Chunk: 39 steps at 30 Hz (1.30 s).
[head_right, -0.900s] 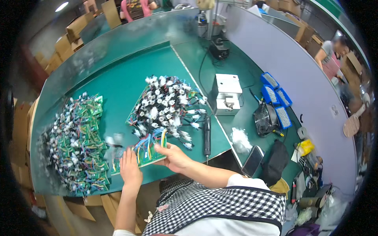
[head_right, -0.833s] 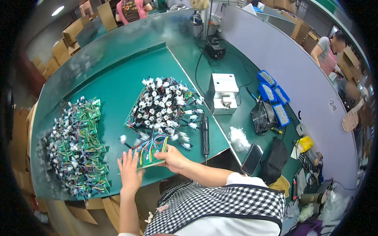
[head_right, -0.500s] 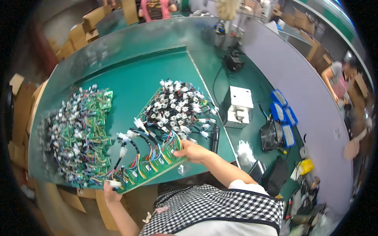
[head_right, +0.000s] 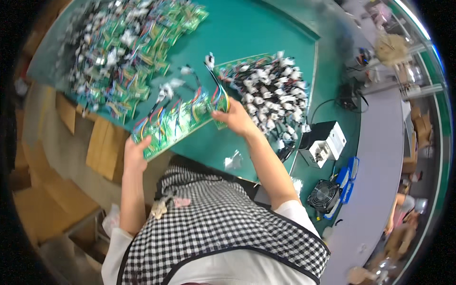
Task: The person assembles electronic components by hand, repeatedly picking up green circuit boards with attached wires and inserting them into a multi-slot testing fixture. They manipulate the boards to align them with the slots and occasionally adjust the wiring. The process involves handling multiple units one by one in a repetitive cycle.
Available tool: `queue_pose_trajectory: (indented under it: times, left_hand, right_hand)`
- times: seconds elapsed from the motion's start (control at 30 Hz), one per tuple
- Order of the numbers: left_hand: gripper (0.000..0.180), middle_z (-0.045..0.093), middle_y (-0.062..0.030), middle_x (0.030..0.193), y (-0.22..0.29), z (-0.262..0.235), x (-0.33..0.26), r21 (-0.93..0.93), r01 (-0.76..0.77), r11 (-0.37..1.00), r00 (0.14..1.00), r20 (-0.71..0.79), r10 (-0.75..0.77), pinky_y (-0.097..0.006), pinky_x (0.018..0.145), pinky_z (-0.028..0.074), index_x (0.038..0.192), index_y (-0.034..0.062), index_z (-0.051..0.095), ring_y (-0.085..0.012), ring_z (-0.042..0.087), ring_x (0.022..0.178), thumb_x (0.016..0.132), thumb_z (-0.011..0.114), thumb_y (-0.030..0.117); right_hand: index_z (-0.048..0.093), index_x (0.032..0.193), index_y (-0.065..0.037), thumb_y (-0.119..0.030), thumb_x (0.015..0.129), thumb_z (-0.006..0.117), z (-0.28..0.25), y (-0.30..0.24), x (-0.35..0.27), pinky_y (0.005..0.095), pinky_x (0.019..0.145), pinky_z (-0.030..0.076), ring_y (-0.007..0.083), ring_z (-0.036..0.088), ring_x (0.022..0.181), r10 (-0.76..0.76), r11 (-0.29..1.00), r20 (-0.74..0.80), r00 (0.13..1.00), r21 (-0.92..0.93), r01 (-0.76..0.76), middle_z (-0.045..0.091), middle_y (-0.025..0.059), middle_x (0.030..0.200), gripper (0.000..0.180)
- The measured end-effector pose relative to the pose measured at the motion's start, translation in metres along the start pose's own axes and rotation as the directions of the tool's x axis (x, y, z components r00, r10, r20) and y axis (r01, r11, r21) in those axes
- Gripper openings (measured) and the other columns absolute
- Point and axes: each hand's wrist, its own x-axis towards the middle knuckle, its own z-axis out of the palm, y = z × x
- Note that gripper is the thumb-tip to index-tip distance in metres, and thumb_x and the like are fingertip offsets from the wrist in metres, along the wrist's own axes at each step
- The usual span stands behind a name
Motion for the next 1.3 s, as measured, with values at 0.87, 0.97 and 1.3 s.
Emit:
queue_pose_trajectory:
  times: [0.87,0.97,1.3]
  left_hand:
    - [0.036,0.059,-0.0098,0.102,0.021,-0.006,0.083,-0.094,-0.013,0.996,0.990,-0.139,0.000,-0.029,0.079,0.046,0.111,-0.0030,0.052,-0.0169,0.058,0.090,0.075,0.055,-0.006]
    - [0.035,0.059,-0.0095,0.101,0.000,0.009,0.097,0.144,-0.111,0.983,0.937,-0.315,0.152,-0.029,0.080,0.045,0.111,-0.0039,0.051,-0.0161,0.057,0.089,0.076,0.054,-0.008]
    - [0.034,0.055,-0.0052,0.108,0.023,-0.001,0.125,-0.167,-0.066,0.984,0.994,-0.095,0.050,-0.028,0.085,0.039,0.117,0.0008,0.048,-0.0132,0.051,0.096,0.083,0.053,0.006]
  right_hand:
    - [0.048,0.111,-0.002,0.009,0.067,0.060,0.058,0.016,0.125,0.0282,0.084,0.041,0.0145,0.056,0.090,0.147,0.989,0.057,0.988,-0.044,-0.145,0.060,0.0020,0.096,0.047]
    - [0.053,0.098,0.000,0.003,0.065,0.065,0.077,-0.009,0.132,0.0289,0.071,0.046,0.0147,0.058,0.076,-0.142,0.764,-0.198,0.970,-0.645,-0.020,0.062,0.0064,0.084,0.035]
    - [0.053,0.108,-0.002,0.002,0.069,0.065,0.058,-0.035,0.139,0.0293,0.087,0.038,0.0139,0.052,0.095,0.203,0.952,0.207,0.957,0.188,-0.242,0.059,0.0031,0.100,0.041]
